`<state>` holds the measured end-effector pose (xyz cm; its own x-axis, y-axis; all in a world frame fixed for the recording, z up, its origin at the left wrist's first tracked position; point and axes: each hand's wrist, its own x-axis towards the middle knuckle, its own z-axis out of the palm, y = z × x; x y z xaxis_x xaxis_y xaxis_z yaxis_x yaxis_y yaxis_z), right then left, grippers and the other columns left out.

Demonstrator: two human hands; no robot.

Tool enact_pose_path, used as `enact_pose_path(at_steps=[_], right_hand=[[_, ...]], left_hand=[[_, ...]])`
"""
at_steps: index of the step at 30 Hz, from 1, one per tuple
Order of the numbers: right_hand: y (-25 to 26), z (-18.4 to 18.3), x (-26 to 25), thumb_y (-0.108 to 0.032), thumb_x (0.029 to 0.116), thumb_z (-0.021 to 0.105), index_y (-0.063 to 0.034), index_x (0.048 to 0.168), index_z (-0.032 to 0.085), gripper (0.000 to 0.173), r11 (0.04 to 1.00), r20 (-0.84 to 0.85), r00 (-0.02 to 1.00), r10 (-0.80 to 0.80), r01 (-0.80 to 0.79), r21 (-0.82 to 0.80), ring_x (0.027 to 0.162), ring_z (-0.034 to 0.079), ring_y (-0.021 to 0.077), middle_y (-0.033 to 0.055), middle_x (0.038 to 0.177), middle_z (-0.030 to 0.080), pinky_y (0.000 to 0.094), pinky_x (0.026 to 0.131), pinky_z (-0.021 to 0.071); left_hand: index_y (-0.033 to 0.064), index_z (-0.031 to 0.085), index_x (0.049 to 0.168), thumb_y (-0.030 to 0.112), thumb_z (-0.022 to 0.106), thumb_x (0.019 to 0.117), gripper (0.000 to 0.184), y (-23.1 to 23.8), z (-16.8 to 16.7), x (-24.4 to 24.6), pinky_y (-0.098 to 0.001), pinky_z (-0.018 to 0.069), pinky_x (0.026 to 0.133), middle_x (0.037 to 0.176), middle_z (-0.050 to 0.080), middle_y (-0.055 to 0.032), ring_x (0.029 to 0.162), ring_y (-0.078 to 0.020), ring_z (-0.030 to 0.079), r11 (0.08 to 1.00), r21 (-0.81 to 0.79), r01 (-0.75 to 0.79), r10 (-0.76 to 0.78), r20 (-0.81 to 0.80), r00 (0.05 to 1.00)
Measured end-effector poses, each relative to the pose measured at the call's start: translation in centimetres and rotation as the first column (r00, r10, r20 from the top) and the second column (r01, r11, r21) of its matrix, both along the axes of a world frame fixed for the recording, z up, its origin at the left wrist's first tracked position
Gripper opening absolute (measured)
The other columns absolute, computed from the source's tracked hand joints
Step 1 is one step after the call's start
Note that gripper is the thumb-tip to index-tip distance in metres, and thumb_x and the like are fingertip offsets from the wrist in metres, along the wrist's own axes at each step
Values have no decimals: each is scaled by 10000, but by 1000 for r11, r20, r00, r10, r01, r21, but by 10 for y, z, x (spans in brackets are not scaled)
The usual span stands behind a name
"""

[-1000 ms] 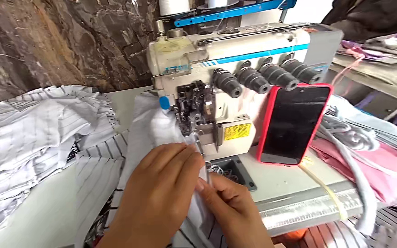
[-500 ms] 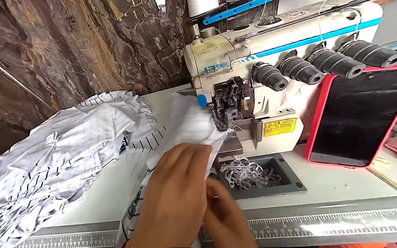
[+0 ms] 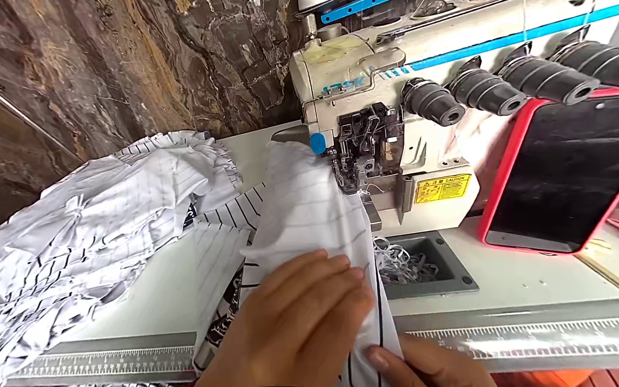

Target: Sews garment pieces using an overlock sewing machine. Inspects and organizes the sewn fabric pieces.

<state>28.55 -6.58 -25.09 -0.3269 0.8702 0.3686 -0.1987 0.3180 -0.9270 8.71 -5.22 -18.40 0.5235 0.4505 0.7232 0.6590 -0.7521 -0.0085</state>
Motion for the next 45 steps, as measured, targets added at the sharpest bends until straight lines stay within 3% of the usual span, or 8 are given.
enact_pose_path(at_steps=[9, 22, 30, 33, 35, 37, 39, 45], right_hand=[[8, 11, -5, -69, 1023, 578, 31, 950, 711, 181, 997, 25, 997, -71, 70, 25, 749, 640, -73, -46, 803, 718, 157, 709, 541], [49, 24, -12, -52, 1004, 579, -87, 918, 713, 162, 993, -10, 993, -116, 116, 11, 668, 615, -82, -133, 751, 678, 123, 614, 521], [39, 15, -22, 3, 1010, 508, -60, 1017, 675, 178, 996, -99, 992, -79, 76, -37, 750, 639, -70, -129, 840, 693, 148, 687, 551], [32, 14, -22, -6, 1038, 450, -42, 1045, 649, 202, 999, -103, 994, -31, 28, -27, 774, 624, -77, -124, 856, 675, 148, 707, 542], [27, 14, -17, -33, 1052, 458, -15, 1021, 669, 214, 998, -59, 997, -56, 57, 3, 794, 624, -90, -110, 864, 686, 142, 724, 539], [22, 10, -10, -58, 1036, 535, 28, 968, 710, 206, 995, -32, 997, -68, 70, 66, 933, 606, -71, -43, 961, 687, 148, 849, 518], [17, 10, -3, -50, 999, 606, 48, 946, 733, 169, 992, -9, 996, -94, 94, 86, 908, 623, -53, 0, 952, 710, 149, 829, 529], [5, 19, 11, -18, 967, 651, 12, 1004, 736, 97, 1000, -3, 1000, -14, 14, -17, 798, 671, -51, -58, 923, 745, 167, 734, 583]], left_hand=[[54, 698, 1073, 69, 505, 1044, 196, 16, 1, 17, -298, 520, 1017, 1042, 779, -90, 1079, -201, 725, 986, 142, -82, 98, -114, 989], [63, 764, 1021, 33, 556, 972, 216, 30, 1, 39, -295, 544, 983, 1014, 786, -62, 1069, -198, 733, 942, 145, -301, 299, 37, 954], [55, 731, 931, 141, 604, 975, 160, -4, 15, 46, -312, 523, 677, 845, 694, -102, 784, -241, 668, 907, -92, -411, 407, -65, 911], [72, 718, 933, 98, 624, 945, 98, -11, 14, 42, -291, 516, 752, 883, 703, -100, 856, -233, 669, 929, -124, -348, 344, -53, 937], [90, 701, 952, 110, 629, 978, 79, -12, 8, 33, -261, 496, 909, 943, 708, -86, 994, -204, 662, 960, -117, -256, 258, 7, 966], [91, 699, 978, 119, 631, 1003, 77, -12, -3, 25, -246, 477, 1007, 978, 720, -74, 1081, -179, 660, 984, -98, -145, 155, 92, 984], [85, 709, 1005, 112, 634, 1007, 80, -12, -16, 22, -238, 485, 1019, 993, 727, -67, 1104, -163, 661, 992, -90, -88, 101, 159, 982], [71, 707, 1077, 87, 586, 1029, 131, -12, -37, 21, -249, 502, 1046, 1082, 720, -66, 1155, -146, 653, 996, -92, -19, 45, 288, 956]])
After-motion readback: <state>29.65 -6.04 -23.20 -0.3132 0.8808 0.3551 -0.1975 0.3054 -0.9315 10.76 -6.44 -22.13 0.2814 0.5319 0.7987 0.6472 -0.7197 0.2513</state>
